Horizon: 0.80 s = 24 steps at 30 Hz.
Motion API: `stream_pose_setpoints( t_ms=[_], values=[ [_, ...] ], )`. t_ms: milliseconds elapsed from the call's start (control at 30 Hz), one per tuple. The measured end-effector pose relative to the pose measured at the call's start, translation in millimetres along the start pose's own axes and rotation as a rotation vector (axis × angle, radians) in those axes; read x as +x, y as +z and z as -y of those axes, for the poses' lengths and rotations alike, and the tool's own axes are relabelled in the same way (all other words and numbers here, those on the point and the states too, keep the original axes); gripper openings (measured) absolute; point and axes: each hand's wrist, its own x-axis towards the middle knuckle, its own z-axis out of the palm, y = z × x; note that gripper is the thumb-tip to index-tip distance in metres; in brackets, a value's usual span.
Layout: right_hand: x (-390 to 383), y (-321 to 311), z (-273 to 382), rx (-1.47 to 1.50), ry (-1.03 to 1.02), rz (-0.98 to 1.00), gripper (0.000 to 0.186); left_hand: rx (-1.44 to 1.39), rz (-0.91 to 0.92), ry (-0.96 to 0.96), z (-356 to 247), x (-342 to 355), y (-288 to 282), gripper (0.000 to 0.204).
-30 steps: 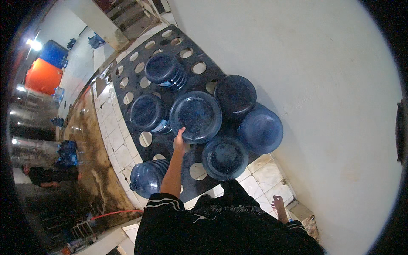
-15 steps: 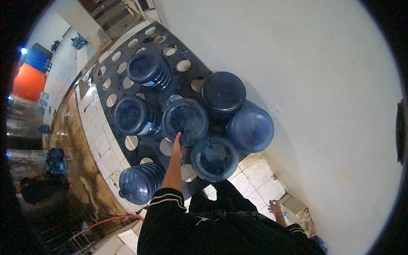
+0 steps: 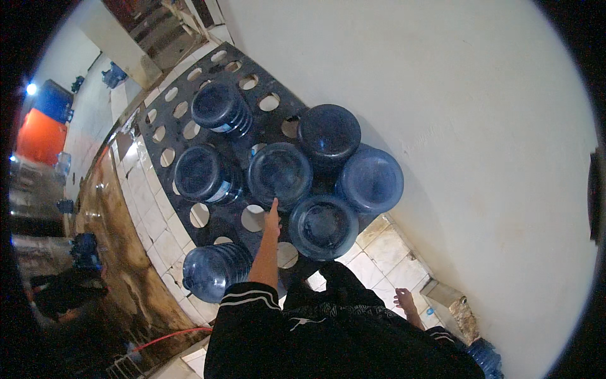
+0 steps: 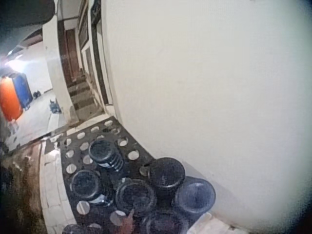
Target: The person takes a large blue water jug from a rack, places it onto a cleaning station where it is rinsed internally, and then moves it to a filling station where it is filled with water using a hose.
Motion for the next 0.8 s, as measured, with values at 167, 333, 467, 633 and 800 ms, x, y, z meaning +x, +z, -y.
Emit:
stream_pose_setpoints(
  t_ms=[167,333,467,633,800],
  values=[
    [-14,26,-17,0.242,-0.330,0.058,0.045,-0.138,-0.126,0.401,65,-4,-23,0.028],
    [-21,75,-65,-0.157,-0.814,-0.407,0.064,0.041,-0.039,0.431,143,23,-52,0.022],
    [-41,107,-101,0.016,-0.653,-0.517,0.070,0.334,-0.077,0.785,177,-66,-54,0.026],
    [-166,137,-62,0.018,-0.571,-0.701,0.064,0.229,0.586,0.477,208,-172,-57,0.032],
    [-258,162,-44,0.126,-0.830,-0.969,0.068,0.673,1.213,-0.295,266,-324,-32,0.052]
  ],
)
